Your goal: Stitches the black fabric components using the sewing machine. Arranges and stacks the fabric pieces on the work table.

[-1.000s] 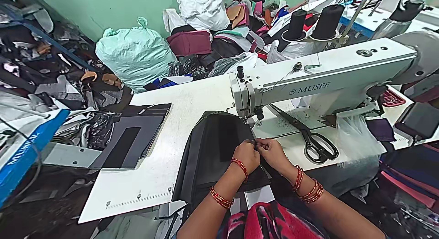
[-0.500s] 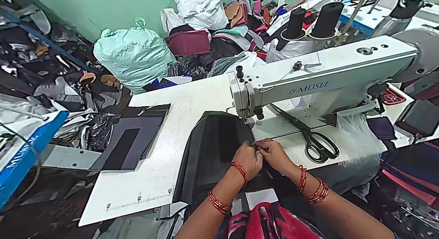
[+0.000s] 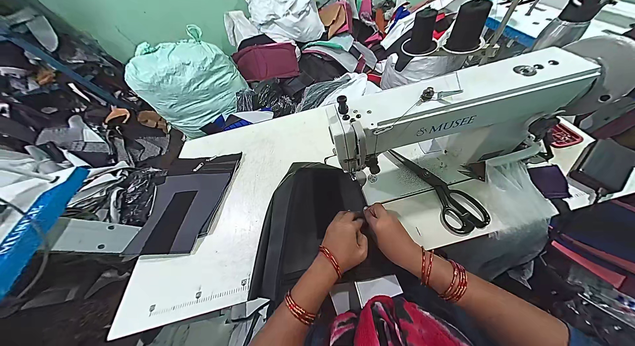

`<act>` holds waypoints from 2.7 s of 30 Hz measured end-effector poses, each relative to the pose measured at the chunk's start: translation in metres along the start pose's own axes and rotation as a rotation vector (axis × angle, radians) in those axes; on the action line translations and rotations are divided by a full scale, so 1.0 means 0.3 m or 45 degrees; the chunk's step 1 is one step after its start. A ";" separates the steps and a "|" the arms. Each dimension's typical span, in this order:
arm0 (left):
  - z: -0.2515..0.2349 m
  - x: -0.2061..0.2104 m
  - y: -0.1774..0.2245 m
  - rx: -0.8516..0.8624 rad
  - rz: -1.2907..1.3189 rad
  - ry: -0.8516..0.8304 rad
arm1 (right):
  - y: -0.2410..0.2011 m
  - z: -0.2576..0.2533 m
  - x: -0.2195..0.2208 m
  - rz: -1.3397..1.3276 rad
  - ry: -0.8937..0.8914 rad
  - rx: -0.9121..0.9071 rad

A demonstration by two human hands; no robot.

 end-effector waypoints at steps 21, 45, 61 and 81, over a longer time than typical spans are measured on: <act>-0.128 0.035 -0.106 0.491 0.041 0.264 | -0.019 0.001 -0.002 0.164 0.113 -0.090; -0.270 0.006 -0.213 0.564 0.134 0.318 | 0.026 -0.187 0.042 0.131 -0.214 0.189; -0.163 0.029 -0.106 -0.040 0.000 -0.010 | 0.080 -0.184 -0.005 -0.180 -0.016 0.269; 0.054 0.080 0.037 -0.133 -0.373 -0.688 | 0.175 0.216 -0.235 -0.529 0.150 0.144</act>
Point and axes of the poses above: each hand's wrist, its own z-axis away from the middle knuckle, its own x-axis out of the palm, y = z × x, the point moved 7 cm from there along -z, towards the middle knuckle, and after that the axes turned 15 degrees about y, right-handed, at the moved point
